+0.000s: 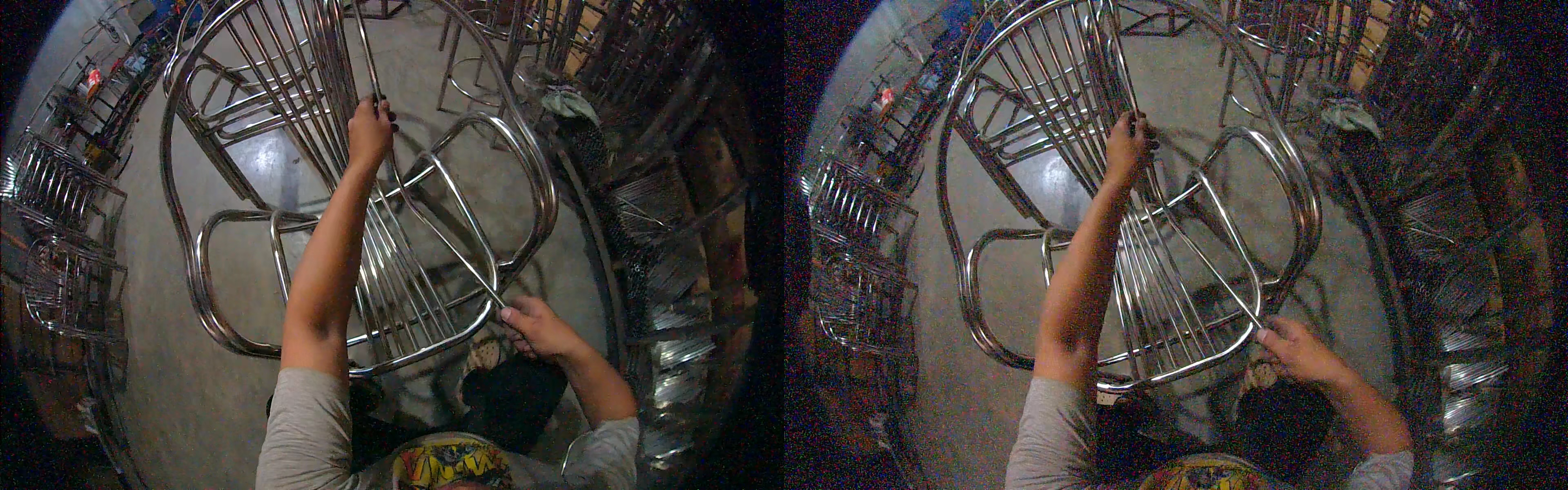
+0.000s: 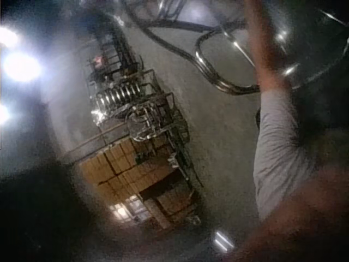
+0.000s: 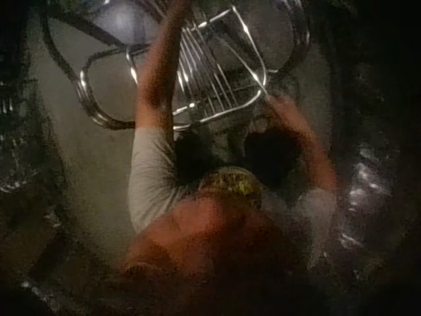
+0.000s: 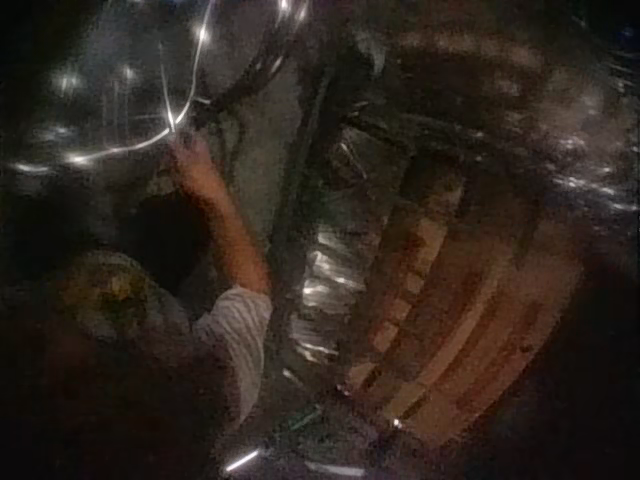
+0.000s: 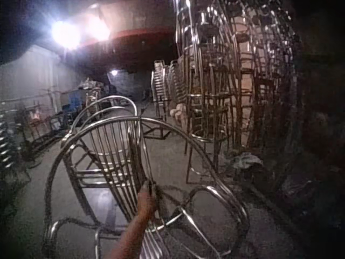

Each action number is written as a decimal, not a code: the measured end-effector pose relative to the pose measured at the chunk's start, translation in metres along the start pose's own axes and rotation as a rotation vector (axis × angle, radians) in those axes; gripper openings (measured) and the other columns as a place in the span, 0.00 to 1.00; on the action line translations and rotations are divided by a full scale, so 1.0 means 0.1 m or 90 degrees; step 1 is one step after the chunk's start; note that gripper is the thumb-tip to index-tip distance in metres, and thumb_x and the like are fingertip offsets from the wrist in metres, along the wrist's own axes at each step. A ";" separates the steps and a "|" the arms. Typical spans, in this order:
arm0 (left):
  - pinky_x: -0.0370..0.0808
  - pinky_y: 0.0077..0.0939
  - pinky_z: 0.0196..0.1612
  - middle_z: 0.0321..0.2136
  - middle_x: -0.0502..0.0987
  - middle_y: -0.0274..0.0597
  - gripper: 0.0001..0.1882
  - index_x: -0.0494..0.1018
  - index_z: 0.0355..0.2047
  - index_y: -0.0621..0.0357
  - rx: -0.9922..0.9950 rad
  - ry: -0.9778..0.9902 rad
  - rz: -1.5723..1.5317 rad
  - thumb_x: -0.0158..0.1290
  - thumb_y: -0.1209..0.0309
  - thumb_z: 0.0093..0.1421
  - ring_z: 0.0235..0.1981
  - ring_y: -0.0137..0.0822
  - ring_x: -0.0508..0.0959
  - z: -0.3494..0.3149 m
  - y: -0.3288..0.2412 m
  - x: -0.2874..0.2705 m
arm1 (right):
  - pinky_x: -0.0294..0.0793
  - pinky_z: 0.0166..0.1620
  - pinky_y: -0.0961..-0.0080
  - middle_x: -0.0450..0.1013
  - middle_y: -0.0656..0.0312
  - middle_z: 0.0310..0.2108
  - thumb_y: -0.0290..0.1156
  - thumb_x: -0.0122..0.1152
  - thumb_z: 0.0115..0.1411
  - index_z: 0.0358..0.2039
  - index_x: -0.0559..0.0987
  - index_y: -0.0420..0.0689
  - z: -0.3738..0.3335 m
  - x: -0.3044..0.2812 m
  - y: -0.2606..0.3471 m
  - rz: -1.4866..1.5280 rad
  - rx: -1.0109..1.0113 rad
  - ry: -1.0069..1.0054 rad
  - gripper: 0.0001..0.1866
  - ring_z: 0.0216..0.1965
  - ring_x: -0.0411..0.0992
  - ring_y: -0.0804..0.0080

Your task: The person assembles a metal chair frame by inserting metal rods into the seat and backrest sections. They repeatedly pick up rods from a nearby pile and fit them into the frame, then lift and reposition the chair to continue the process.

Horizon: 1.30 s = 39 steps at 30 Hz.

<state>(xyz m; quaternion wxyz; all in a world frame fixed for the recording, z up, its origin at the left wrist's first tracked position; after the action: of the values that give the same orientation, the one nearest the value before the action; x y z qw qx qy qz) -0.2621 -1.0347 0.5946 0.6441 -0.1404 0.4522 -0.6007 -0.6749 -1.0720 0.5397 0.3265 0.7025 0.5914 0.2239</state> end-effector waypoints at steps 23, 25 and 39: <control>0.68 0.46 0.55 0.50 0.68 0.67 0.33 0.57 0.61 0.67 0.022 0.008 0.103 0.56 0.70 0.58 0.50 0.62 0.70 -0.90 0.14 -0.10 | 0.67 0.23 0.79 0.70 0.66 0.29 0.43 0.55 0.66 0.50 0.72 0.42 0.29 0.21 -0.25 0.154 0.016 0.072 0.20 0.23 0.65 0.80; 0.67 0.47 0.55 0.52 0.64 0.68 0.37 0.56 0.61 0.67 0.067 0.058 0.182 0.59 0.69 0.55 0.51 0.64 0.68 -1.35 0.09 -0.23 | 0.66 0.22 0.79 0.68 0.67 0.27 0.45 0.55 0.65 0.46 0.72 0.43 0.26 0.18 -0.09 0.156 -0.029 0.106 0.19 0.22 0.65 0.80; 0.66 0.48 0.56 0.50 0.65 0.70 0.28 0.60 0.57 0.68 0.030 0.101 0.063 0.51 0.62 0.64 0.51 0.65 0.68 -1.84 -0.43 -0.90 | 0.63 0.25 0.77 0.66 0.66 0.27 0.43 0.53 0.66 0.41 0.71 0.42 0.02 0.33 -0.28 -0.003 -0.154 0.038 0.16 0.23 0.62 0.78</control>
<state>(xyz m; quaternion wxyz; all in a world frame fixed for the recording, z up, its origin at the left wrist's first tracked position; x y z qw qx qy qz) -0.4161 -0.8971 0.5613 0.6381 -0.0551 0.4941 -0.5879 -0.6858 -1.0382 0.5156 0.3917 0.6493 0.5714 0.3136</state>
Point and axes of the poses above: each hand's wrist, its own z-axis towards the middle knuckle, its own x-axis out of the palm, y = z × x, the point moved 6 cm from there along z, towards the middle knuckle
